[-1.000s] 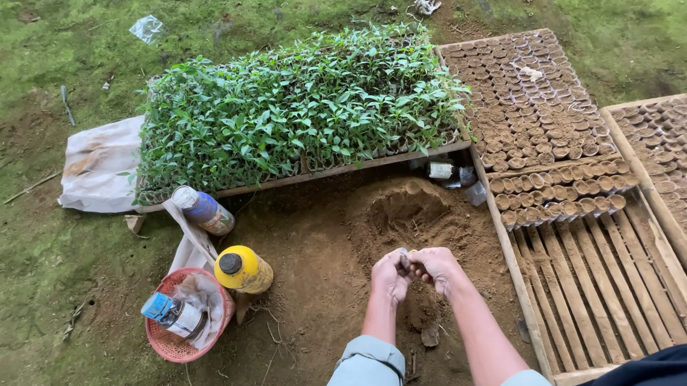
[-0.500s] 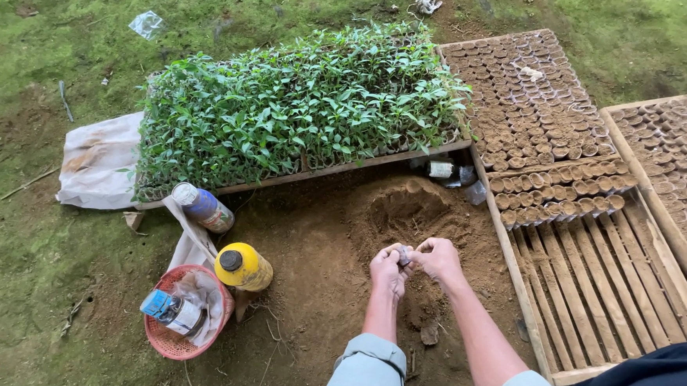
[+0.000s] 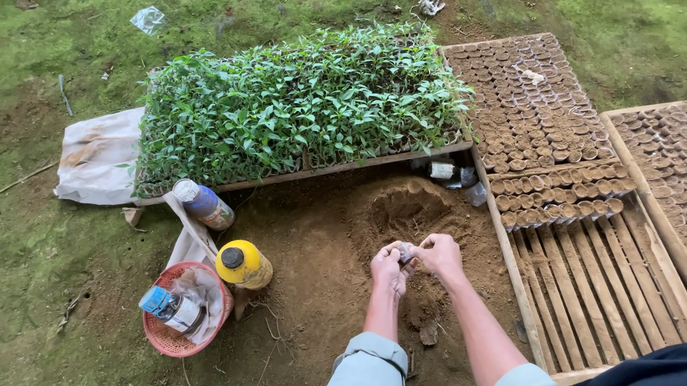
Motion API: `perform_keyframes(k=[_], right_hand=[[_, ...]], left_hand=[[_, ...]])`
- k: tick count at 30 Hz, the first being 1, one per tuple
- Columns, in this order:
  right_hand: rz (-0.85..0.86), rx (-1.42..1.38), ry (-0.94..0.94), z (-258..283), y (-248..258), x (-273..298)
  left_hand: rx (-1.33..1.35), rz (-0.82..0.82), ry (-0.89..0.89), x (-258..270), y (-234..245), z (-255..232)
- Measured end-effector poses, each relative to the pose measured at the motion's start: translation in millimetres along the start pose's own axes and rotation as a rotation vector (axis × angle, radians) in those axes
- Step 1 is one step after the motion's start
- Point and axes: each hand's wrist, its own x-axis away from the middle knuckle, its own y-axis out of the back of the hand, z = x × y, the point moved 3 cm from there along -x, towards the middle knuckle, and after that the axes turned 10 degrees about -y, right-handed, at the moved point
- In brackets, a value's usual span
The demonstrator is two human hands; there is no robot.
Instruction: Folding small paper sheets into cylindrical containers, filling them with soil, and arranging them in a wooden tray.
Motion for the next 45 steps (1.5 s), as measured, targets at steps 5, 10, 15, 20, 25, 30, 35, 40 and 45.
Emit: perform_keyframes(k=[5,10,15,20,25,30,35,40,45], right_hand=[[0.022,0.036,-0.02,22.5,9.6,20.4],[0.05,-0.094,0.009,27.1,10.6,26.2],[0.087,-0.387,0.061,19.3,15.2,26.7],[0.17,-0.532,0.038,45.5,39.2,60.9],[0.186,-0.576,0.069,60.0,49.5,72.0],[0.175,-0.517,0.109,63.8,50.6,73.0],[0.141,-0.49,0.122,65.4,48.6,70.1],[0.097,-0.414,0.146,64.7,48.8,68.4],[0.057,-0.35,0.173,66.3,51.0,70.9]], left_hand=[[-0.043,0.006,-0.011,-0.6,-1.2,4.5],[-0.043,-0.005,-0.015,1.7,-2.7,-2.7],[0.023,0.005,0.005,-6.4,1.4,6.2],[0.02,0.018,-0.002,-13.6,3.2,14.2],[0.009,0.016,-0.01,-14.0,1.3,13.4],[0.012,0.012,-0.017,-14.1,-0.9,12.3],[0.022,0.014,-0.018,-7.2,-6.4,5.3],[0.029,0.013,-0.022,-3.2,-7.1,1.9],[0.007,0.009,-0.022,-6.8,-7.1,5.6]])
